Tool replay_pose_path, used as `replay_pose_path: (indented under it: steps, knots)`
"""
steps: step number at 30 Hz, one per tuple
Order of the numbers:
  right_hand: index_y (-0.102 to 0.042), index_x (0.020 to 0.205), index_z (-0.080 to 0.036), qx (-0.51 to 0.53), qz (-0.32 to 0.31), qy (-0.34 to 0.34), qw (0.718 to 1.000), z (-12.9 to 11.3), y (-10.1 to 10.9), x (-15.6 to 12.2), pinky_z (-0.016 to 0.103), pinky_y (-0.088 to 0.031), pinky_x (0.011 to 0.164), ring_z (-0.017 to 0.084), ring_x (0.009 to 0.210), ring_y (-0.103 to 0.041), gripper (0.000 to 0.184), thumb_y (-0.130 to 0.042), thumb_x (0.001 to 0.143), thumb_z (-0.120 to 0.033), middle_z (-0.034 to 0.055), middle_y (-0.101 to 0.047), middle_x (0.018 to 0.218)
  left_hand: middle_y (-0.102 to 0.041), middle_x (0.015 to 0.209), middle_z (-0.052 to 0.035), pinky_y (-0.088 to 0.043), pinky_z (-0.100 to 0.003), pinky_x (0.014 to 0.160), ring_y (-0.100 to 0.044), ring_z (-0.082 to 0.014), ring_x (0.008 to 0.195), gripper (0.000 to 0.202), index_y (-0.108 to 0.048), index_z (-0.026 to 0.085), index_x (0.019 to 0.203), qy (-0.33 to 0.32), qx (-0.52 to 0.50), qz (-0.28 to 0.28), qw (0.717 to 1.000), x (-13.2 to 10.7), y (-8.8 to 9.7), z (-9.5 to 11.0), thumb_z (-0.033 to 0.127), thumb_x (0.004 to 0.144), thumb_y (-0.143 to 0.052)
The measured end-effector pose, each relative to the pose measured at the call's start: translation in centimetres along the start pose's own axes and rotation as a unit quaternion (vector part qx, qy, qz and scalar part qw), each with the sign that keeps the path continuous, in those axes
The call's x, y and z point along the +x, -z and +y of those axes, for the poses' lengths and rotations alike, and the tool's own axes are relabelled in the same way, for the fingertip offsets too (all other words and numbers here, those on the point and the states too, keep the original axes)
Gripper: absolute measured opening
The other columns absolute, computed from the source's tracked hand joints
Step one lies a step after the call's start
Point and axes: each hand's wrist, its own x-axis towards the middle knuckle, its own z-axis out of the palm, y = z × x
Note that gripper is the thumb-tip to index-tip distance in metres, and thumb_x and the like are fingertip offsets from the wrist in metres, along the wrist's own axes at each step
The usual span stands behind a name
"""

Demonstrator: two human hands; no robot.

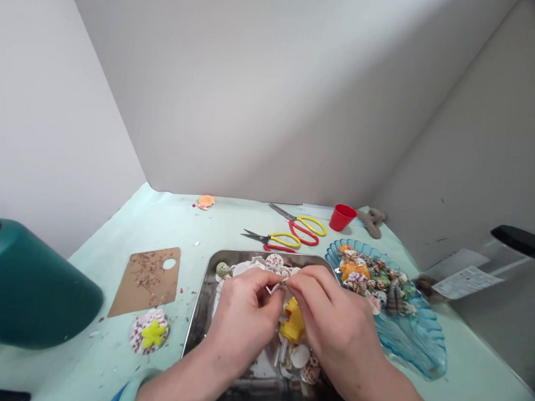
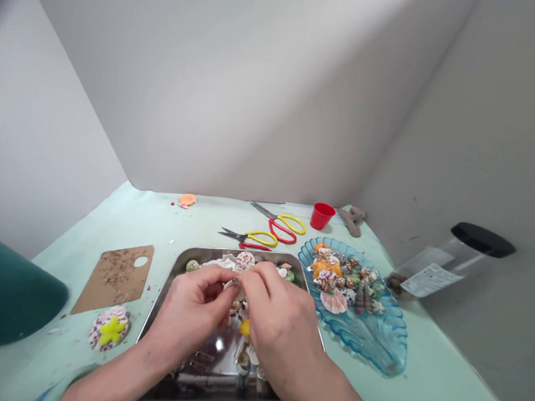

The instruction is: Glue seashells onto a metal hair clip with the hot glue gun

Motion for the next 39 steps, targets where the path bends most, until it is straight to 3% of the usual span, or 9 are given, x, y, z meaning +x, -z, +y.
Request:
replay_pose_path:
  steps: [5,12,20,27,35,39]
  knots:
    - [-0.061,0.088,-0.015,-0.004,0.033,0.005,0.999,0.0,0.0,-0.1,0.024,-0.043,0.060,0.014,0.069,-0.061,0.017,-0.045,0.088,-0.010,0.0067,-0.064,0.087,-0.053,0.046,0.0036,-0.039,-0.021,0.044,-0.049,-0.0109,0.041,0.022,-0.071,0.016,0.086,0.027,-0.028,-0.011,0.999,0.0,0.1,0.3,0.022,0.076,-0.053]
    - [-0.061,0.085,-0.014,-0.012,0.034,0.010,0.999,0.0,0.1,-0.2,0.025,-0.044,0.060,0.015,0.070,-0.061,0.016,-0.046,0.087,-0.010,0.0084,-0.064,0.087,-0.053,0.042,0.0039,-0.041,-0.022,0.043,-0.048,-0.0119,0.039,0.018,-0.066,0.015,0.080,0.110,-0.153,-0.081,0.979,0.2,0.0,0.8,0.028,0.075,-0.054]
    - [-0.061,0.084,-0.015,-0.027,0.018,0.024,0.999,-0.1,0.3,-0.2,0.025,-0.046,0.063,0.017,0.076,-0.062,0.019,-0.043,0.089,-0.009,0.0091,-0.065,0.087,-0.054,0.045,0.0032,-0.040,-0.022,0.044,-0.051,-0.0123,0.043,0.018,-0.067,0.016,0.080,0.054,-0.097,-0.049,0.993,0.1,0.0,0.4,0.028,0.077,-0.055]
    - [-0.061,0.083,-0.013,-0.039,0.032,0.039,0.998,-0.1,0.2,-0.2,0.027,-0.045,0.062,0.018,0.074,-0.062,0.020,-0.043,0.090,-0.010,0.0113,-0.065,0.087,-0.054,0.047,0.0025,-0.040,-0.022,0.045,-0.051,-0.0126,0.044,0.020,-0.067,0.015,0.080,0.063,-0.099,-0.056,0.991,0.0,0.1,0.7,0.031,0.078,-0.055]
    - [-0.056,0.107,-0.018,0.089,0.066,-0.056,0.992,0.1,0.8,0.1,0.027,-0.049,0.069,0.016,0.083,-0.061,0.019,-0.051,0.088,-0.019,0.0083,-0.061,0.101,-0.055,0.048,0.0038,-0.045,-0.022,0.052,-0.052,-0.0113,0.045,0.016,-0.062,0.017,0.085,0.086,-0.189,-0.071,0.976,0.6,1.2,0.8,0.030,0.079,-0.055]
    - [-0.055,0.098,-0.019,0.127,0.025,-0.099,0.987,0.0,0.5,0.0,0.025,-0.045,0.057,0.012,0.062,-0.055,0.012,-0.054,0.087,-0.023,0.0048,-0.061,0.091,-0.058,0.052,0.0028,-0.048,-0.023,0.057,-0.057,-0.0124,0.052,0.017,-0.060,0.017,0.092,0.067,-0.221,-0.073,0.970,0.5,1.5,0.9,0.029,0.080,-0.056]
